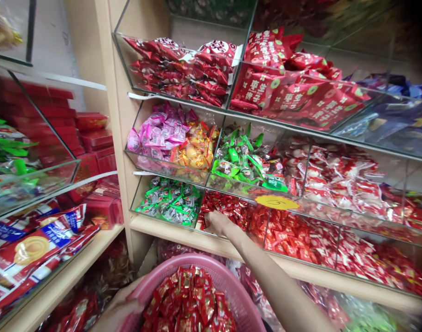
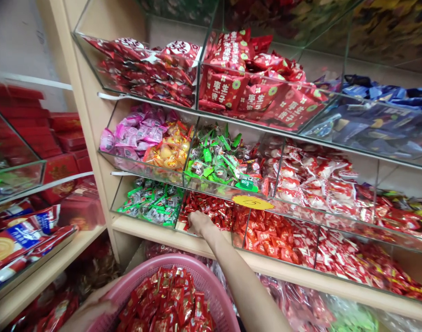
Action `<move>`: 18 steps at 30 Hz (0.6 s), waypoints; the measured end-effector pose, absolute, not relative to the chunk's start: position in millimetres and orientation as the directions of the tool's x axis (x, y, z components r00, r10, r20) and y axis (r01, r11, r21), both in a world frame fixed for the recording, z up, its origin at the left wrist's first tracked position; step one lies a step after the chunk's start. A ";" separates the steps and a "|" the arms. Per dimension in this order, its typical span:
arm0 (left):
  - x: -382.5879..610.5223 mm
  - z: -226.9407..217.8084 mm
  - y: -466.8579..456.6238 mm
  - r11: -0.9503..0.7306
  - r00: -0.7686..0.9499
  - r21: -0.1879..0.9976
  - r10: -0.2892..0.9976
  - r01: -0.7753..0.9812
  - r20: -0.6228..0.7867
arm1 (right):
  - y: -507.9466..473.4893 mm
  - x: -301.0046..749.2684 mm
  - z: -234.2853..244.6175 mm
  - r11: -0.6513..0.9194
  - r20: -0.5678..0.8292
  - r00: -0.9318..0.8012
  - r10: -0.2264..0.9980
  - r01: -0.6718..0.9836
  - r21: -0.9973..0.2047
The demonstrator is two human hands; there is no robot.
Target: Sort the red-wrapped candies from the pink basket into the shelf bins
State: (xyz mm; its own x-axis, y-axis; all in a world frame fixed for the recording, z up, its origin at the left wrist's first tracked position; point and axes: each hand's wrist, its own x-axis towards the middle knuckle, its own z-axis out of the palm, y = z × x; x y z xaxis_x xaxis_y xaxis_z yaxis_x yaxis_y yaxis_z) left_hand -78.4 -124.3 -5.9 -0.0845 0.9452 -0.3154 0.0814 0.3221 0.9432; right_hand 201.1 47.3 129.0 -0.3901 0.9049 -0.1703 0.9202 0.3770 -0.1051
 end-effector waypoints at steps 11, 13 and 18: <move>-78.3 -0.5 -120.9 0.369 0.112 0.929 0.923 0.024 -0.369 | 30.9 236.5 156.1 0.370 -0.130 -0.418 0.899 0.885 -0.284; -76.4 3.2 -121.4 0.395 0.112 0.919 0.913 -0.002 -0.393 | 10.1 248.5 167.0 0.426 0.023 -0.444 0.896 0.843 -0.329; -72.9 10.1 -123.4 0.440 0.136 0.896 0.893 -0.060 -0.429 | -71.4 268.1 154.9 0.522 0.208 -0.487 0.848 0.705 -0.479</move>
State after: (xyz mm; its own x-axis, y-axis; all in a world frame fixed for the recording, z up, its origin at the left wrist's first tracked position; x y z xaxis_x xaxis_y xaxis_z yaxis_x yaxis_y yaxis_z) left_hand -72.9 -123.4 10.1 0.1359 0.8930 -0.4291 -0.0600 0.4398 0.8961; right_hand 268.1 -71.4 154.9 -0.4866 0.8484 0.2083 0.7054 0.5223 -0.4792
